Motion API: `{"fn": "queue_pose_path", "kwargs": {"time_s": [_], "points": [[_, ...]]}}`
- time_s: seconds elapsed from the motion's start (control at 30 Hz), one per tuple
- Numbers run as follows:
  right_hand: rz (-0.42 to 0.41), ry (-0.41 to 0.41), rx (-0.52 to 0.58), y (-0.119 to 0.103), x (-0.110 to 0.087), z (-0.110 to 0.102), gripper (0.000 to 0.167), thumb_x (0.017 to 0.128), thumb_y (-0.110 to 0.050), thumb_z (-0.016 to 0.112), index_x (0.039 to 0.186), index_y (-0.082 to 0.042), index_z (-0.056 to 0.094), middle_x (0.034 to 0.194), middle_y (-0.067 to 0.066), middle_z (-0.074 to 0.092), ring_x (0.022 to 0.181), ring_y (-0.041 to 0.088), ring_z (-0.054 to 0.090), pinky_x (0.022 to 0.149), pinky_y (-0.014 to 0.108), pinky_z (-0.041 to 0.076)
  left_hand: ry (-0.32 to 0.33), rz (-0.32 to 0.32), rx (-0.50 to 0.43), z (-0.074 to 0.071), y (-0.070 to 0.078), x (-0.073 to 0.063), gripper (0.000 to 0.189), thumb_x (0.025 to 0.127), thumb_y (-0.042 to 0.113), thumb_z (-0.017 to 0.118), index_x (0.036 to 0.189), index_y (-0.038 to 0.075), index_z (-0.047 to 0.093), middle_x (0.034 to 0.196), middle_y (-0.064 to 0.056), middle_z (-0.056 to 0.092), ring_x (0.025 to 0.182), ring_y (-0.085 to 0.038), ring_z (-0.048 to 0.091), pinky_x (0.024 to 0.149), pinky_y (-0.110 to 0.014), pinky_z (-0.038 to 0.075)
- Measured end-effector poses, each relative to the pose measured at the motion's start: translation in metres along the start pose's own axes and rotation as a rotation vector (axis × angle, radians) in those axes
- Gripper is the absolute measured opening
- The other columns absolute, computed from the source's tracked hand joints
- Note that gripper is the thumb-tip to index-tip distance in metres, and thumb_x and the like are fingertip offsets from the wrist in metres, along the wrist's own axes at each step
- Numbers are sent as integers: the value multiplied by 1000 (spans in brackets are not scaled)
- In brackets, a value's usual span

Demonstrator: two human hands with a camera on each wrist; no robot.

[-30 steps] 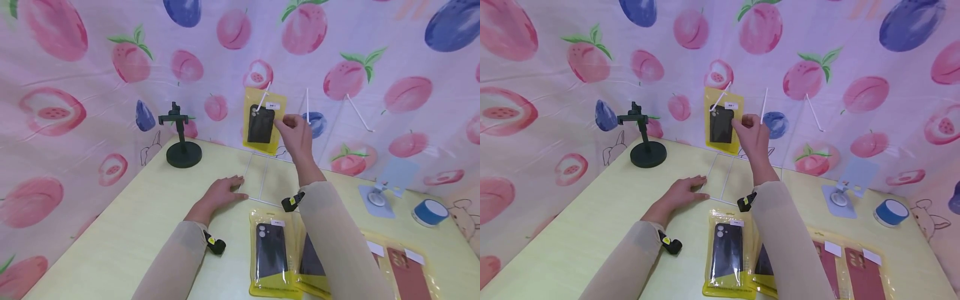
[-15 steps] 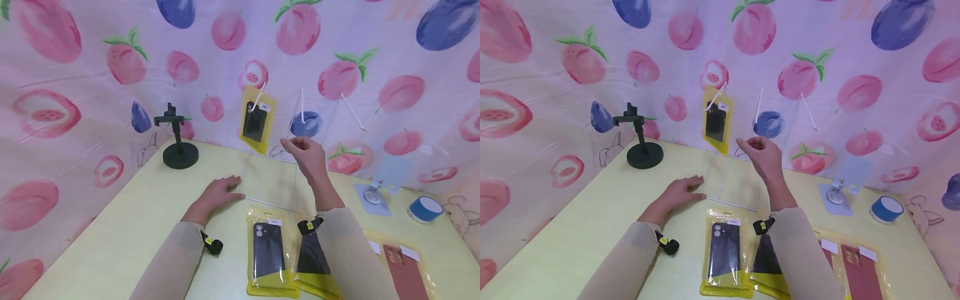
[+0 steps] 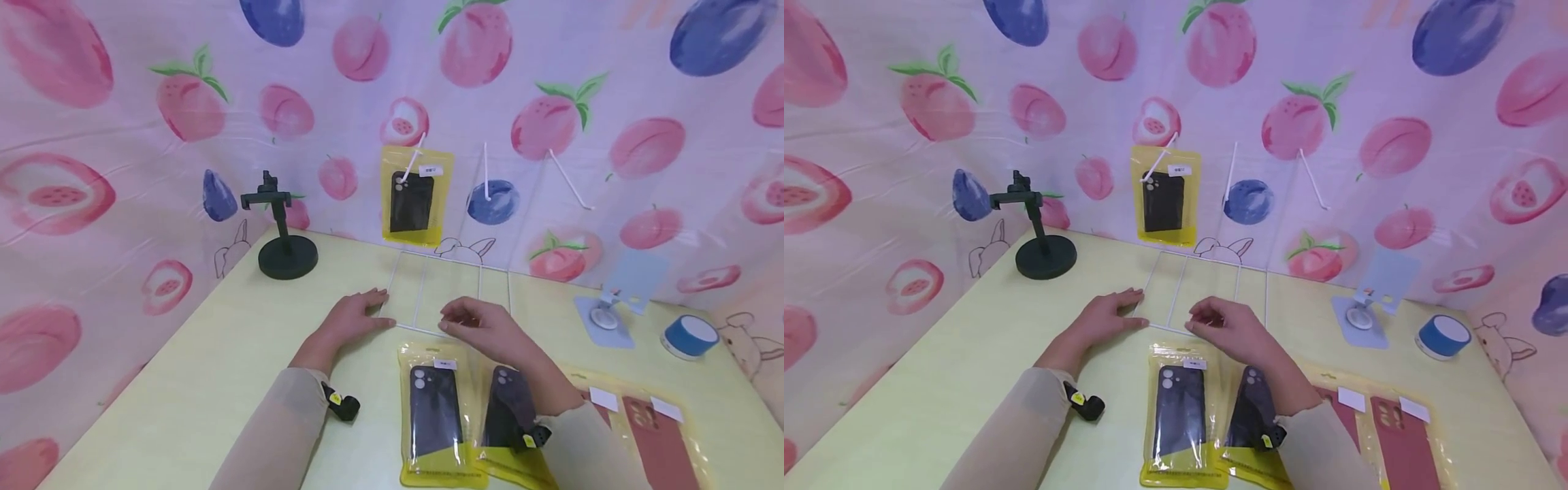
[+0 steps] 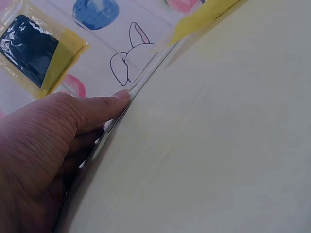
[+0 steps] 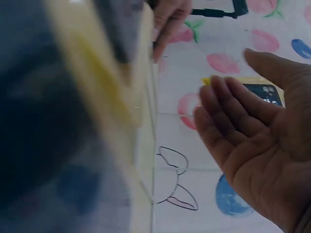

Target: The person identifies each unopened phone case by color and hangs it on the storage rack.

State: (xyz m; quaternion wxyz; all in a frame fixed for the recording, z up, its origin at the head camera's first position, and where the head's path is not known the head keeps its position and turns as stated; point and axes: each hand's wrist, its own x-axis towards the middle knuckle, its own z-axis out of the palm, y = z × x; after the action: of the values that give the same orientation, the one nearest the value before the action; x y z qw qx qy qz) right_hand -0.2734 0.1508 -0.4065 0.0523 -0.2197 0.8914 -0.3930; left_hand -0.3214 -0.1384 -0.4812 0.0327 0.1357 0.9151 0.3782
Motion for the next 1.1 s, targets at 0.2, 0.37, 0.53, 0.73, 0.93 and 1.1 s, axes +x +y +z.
{"fn": "queue_pose_path", "kwargs": {"time_s": [0.2, 0.37, 0.53, 0.73, 0.93, 1.1], "points": [[-72, -209, -64, 22, -14, 13, 41, 90, -30, 76, 123, -8, 65, 121, 6, 67, 113, 28, 61, 97, 49, 52, 16, -5, -5, -3, 3, 0, 69, 89, 45, 74, 149, 20, 52, 157, -1, 42, 147, -26, 33, 121, -47, 25], [-101, -195, -84, 37, -14, 17, 50, 83, -31, 83, 124, -9, 64, 125, 5, 63, 115, 27, 55, 102, 51, 45, 13, -21, -17, -1, 0, 3, 69, 88, 46, 75, 149, 21, 52, 158, 0, 41, 148, -25, 32, 121, -46, 24], [-100, -175, -118, 47, -15, 23, 52, 79, -40, 85, 120, -14, 66, 121, -1, 60, 112, 21, 52, 103, 47, 43, -4, -56, -33, 3, -4, 0, 69, 87, 48, 75, 148, 25, 53, 159, 2, 39, 149, -25, 30, 121, -49, 22], [-115, -169, -131, 55, -17, 24, 45, 79, -44, 85, 109, -16, 67, 106, -4, 59, 97, 18, 51, 87, 38, 44, -4, -57, -27, 4, -3, -2, 68, 88, 46, 75, 148, 24, 53, 159, 1, 40, 149, -25, 31, 121, -50, 23], [-127, -168, -99, 59, -16, 24, 23, 88, -32, 79, 100, -18, 64, 94, -6, 59, 86, 16, 51, 75, 31, 44, 2, -40, -17, 3, -2, -2, 67, 89, 44, 75, 148, 21, 53, 158, -1, 41, 148, -26, 32, 121, -49, 24], [-125, -142, -78, 63, -17, 22, 9, 95, -22, 71, 99, -21, 64, 91, -7, 59, 85, 16, 53, 74, 31, 46, 5, -36, -9, 4, -2, 1, 68, 89, 45, 74, 148, 22, 52, 158, 0, 41, 148, -25, 32, 121, -48, 24]]}}
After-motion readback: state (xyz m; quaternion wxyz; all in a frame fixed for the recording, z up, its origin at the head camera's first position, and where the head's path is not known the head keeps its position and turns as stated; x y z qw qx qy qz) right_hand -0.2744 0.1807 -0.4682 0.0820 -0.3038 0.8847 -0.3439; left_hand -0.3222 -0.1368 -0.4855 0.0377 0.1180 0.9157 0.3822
